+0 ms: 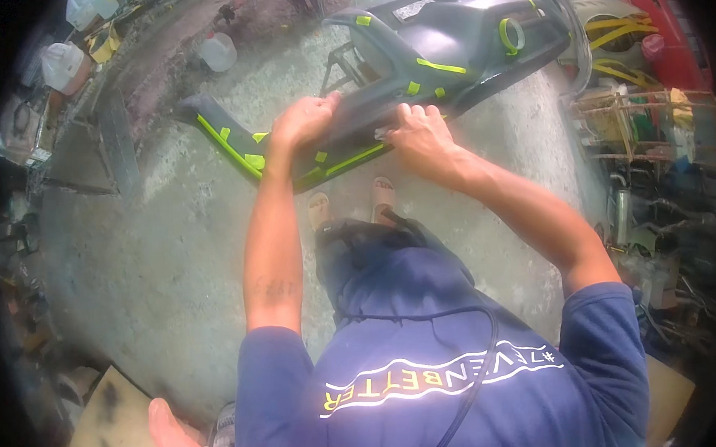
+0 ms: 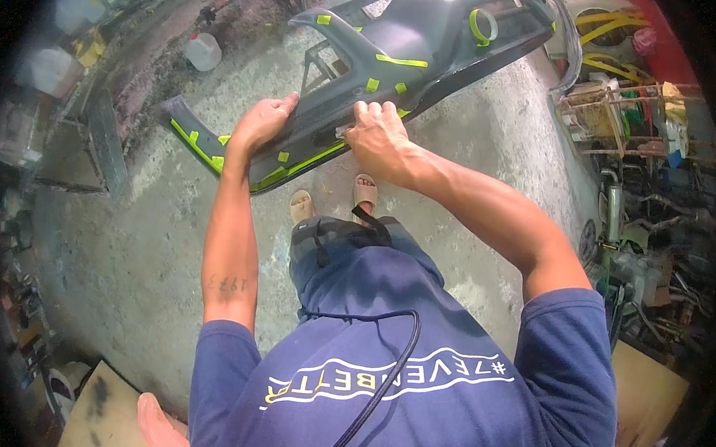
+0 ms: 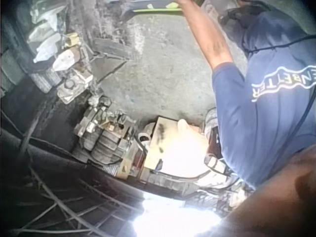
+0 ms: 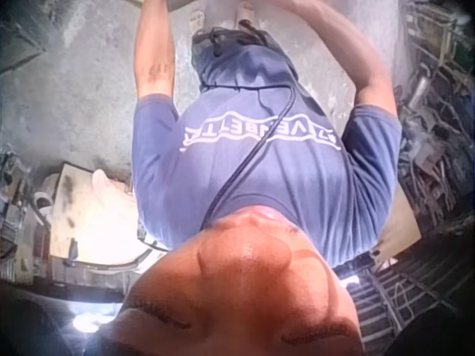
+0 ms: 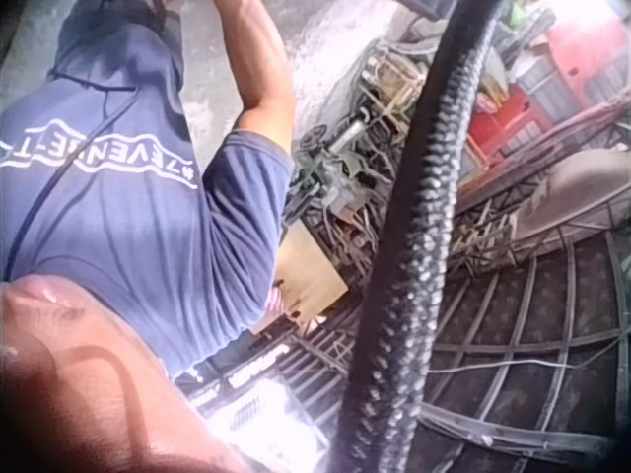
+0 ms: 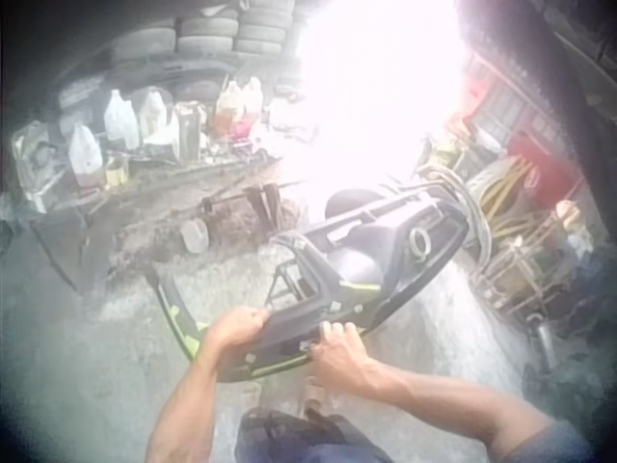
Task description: The person applies a liquid from a container to a car bumper using a brush. They then use a cloth to wipe the bumper surface, spreading and buffing the liquid across the part.
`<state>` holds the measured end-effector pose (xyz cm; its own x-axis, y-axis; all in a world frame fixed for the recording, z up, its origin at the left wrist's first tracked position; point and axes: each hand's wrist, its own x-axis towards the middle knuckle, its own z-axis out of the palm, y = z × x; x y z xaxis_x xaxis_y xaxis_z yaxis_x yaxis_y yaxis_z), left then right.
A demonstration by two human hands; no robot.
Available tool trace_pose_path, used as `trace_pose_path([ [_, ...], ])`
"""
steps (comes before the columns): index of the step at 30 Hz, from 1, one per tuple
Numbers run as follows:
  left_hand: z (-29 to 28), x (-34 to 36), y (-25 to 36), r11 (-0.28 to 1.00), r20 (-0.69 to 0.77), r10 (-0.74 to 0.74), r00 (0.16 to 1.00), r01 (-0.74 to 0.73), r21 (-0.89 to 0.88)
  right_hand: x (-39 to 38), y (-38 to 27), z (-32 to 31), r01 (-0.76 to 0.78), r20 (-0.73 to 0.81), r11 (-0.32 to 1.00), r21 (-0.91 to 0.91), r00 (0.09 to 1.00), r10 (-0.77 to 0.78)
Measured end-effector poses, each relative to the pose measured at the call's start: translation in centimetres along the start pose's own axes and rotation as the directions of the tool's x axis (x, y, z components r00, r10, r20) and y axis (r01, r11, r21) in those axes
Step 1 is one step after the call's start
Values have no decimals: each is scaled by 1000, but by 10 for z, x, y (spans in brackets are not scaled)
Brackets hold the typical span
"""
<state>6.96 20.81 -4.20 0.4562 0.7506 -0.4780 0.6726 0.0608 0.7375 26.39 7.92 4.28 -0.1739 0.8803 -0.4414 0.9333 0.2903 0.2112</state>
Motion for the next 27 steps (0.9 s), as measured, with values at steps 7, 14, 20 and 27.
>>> trace_pose_path([
  [7, -1, -2, 0, 997, -37, 28, 999, -25, 70, -16, 37, -1, -63, -11, 997, -42, 998, 62],
  [14, 0, 3, -8, 996, -54, 46, 997, -42, 79, -77, 99, -34, 105, -364, 652, 751, 890, 275],
  [20, 1, 4, -3, 996, -16, 24, 1000, -22, 81, -110, 110, -6, 178, -17, -425, 888, 934, 356],
  [27, 0, 3, -5, 999, -5, 30, 1000, -30, 28, -98, 86, 35, 260, -22, -490, 832, 898, 439],
])
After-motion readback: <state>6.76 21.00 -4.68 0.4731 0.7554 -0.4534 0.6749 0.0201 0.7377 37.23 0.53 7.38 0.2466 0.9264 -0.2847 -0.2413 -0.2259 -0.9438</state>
